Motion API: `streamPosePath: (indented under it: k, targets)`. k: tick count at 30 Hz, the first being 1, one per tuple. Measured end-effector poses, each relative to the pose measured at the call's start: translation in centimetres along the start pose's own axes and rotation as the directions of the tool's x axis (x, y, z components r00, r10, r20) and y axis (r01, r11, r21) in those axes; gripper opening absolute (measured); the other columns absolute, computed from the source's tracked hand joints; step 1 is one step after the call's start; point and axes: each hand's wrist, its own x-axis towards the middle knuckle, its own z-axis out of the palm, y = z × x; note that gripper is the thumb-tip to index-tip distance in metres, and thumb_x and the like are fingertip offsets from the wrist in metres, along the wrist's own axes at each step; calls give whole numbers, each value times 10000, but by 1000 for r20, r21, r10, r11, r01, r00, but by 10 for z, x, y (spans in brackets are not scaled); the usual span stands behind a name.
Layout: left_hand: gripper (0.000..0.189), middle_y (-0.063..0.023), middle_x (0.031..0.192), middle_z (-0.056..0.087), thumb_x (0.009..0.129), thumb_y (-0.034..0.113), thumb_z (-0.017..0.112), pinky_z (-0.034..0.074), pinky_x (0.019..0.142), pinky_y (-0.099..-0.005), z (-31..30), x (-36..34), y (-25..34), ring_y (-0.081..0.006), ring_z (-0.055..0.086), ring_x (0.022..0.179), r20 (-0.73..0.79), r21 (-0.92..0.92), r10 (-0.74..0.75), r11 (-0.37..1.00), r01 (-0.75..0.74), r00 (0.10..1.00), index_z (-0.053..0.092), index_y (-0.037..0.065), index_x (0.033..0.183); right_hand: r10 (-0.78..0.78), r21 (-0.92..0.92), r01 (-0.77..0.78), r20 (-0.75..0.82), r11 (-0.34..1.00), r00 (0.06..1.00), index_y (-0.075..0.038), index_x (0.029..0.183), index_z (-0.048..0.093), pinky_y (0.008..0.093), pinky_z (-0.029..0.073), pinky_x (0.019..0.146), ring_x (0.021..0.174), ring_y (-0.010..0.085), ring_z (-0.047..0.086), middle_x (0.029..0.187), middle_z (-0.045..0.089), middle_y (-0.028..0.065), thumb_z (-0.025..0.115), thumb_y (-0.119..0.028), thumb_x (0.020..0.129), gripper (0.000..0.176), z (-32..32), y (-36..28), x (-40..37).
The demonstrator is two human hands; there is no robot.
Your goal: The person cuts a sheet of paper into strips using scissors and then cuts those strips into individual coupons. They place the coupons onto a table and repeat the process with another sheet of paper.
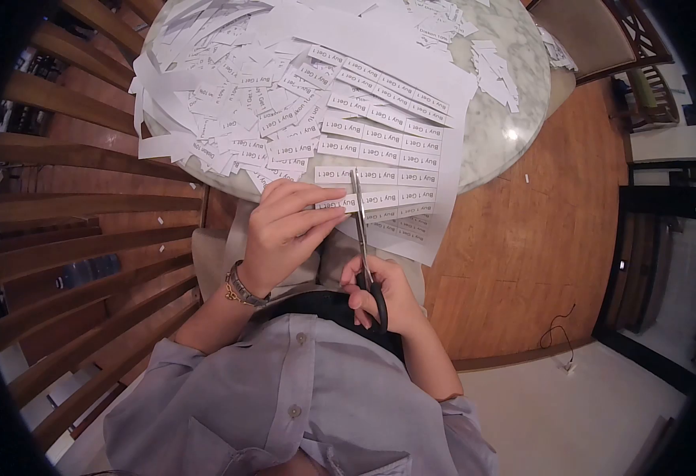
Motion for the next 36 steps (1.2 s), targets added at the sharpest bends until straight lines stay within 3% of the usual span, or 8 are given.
streamPosePath:
  k: [8, 11, 14, 17, 23, 30, 36]
  targets:
    - [165, -35, 854, 616, 587, 14, 669, 384, 648, -274, -8, 3, 0, -170, 559, 737, 9, 9, 13, 1000, -13, 1000, 623, 59, 738, 25, -20, -26, -43, 999, 999, 7, 812, 460, 193, 385, 347, 356, 61, 420, 571, 444, 12, 674, -224, 694, 336, 2, -1, 0]
    - [191, -24, 869, 614, 601, 6, 654, 376, 670, -280, -25, 9, -5, -177, 556, 772, -111, 141, 46, 990, -30, 993, 621, 82, 773, 26, -16, -26, -21, 1000, 999, 10, 822, 461, 195, 395, 358, 363, 62, 424, 571, 436, 11, 689, -256, 675, 380, 0, -1, -1]
    - [189, 25, 987, 570, 643, 79, 622, 272, 792, -325, -32, 16, -15, -158, 494, 919, -100, 348, -112, 927, 140, 989, 615, 157, 816, 1, 2, -1, 18, 1000, 1000, 15, 837, 458, 197, 405, 370, 368, 61, 425, 578, 419, 4, 702, -347, 640, 479, -2, 2, -2]
    - [166, 33, 1038, 545, 664, 124, 613, 233, 819, -357, -33, 21, -3, -153, 467, 960, -8, 354, -117, 928, 112, 993, 616, 157, 826, -26, 55, 24, 35, 998, 999, 18, 844, 455, 197, 409, 376, 369, 58, 425, 589, 406, -2, 699, -449, 601, 580, -2, 2, -5]
    - [220, 63, 1031, 555, 645, 239, 651, 207, 818, -342, -17, 18, 5, -139, 475, 956, 196, 349, -88, 937, 14, 977, 622, 146, 843, -5, 35, 3, 36, 999, 999, 22, 846, 452, 197, 412, 377, 372, 57, 434, 589, 397, -6, 683, -517, 570, 648, 0, -1, -11]
    - [197, 65, 919, 555, 664, 217, 626, 208, 765, -367, -13, 9, 2, -105, 473, 899, 171, 292, -52, 956, 0, 984, 600, 134, 841, 41, 46, -44, 63, 998, 997, 33, 847, 457, 201, 411, 371, 375, 64, 443, 587, 401, 0, 675, -541, 551, 681, 0, -2, -22]
    - [168, 70, 841, 548, 673, 182, 618, 218, 749, -335, -5, 10, 3, -93, 487, 844, 123, 238, -87, 970, 56, 989, 588, 144, 834, 34, 77, -40, 79, 996, 996, 38, 844, 459, 207, 414, 369, 373, 73, 449, 586, 403, 4, 683, -508, 581, 646, -3, 0, -24]
